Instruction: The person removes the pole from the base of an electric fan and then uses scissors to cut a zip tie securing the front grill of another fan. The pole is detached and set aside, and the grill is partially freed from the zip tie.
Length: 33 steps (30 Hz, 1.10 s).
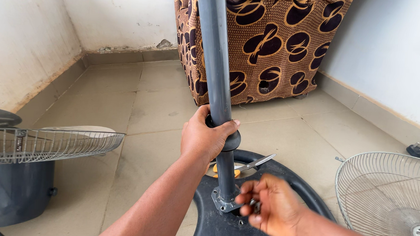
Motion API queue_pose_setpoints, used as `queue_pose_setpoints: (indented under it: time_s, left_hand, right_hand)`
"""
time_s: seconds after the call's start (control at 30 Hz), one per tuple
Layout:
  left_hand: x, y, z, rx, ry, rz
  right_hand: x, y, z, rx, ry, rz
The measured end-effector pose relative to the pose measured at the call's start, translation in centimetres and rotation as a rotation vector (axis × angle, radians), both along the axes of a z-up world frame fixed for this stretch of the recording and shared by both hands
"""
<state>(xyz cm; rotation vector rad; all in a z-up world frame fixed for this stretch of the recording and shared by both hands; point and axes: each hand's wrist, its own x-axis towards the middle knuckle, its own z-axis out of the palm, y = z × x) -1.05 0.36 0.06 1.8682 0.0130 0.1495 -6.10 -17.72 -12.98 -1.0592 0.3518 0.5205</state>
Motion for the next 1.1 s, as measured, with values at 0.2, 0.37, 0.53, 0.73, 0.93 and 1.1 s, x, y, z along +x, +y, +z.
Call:
queue_pose_setpoints:
  time_s: [0.2,0.37,0.53,0.73,0.93,1.1]
  left_hand:
    - [-1.8,-1.5,3.3,-0.104,0.107,-0.073]
    - [-2.8,-3.1,4.8,-0.364,0.242,-0.262]
    - [-4.6,-5.9,3.1,-0.35,0.434,-0.353]
    - [-6.0,-9.9,-0.4,-0.034,0.674,-0.645]
    - [-7.9,-14.6,-3.7,0.227,0.695,-0.895]
    - [-8.8,-15.8,-6.4,0.382,0.652,-0.992]
  right_hand:
    - [1.4,-2.2,6.4,-0.289,-0.339,-0.068]
    - [0.1,-2.8,12.5,-0.932,-0.779,0.179]
    - [-4.1,-4.1,12.7,-0.998,-0.866,-0.001]
    - [-8.9,-10.0,10.6,-1.289,-0.564,-0.062]
    - [-17.0,-17.0,6.7,-1.361,-0.28,-0.19]
    - [-20.9,-21.7,5.4,-1.638,0.062,-0.197]
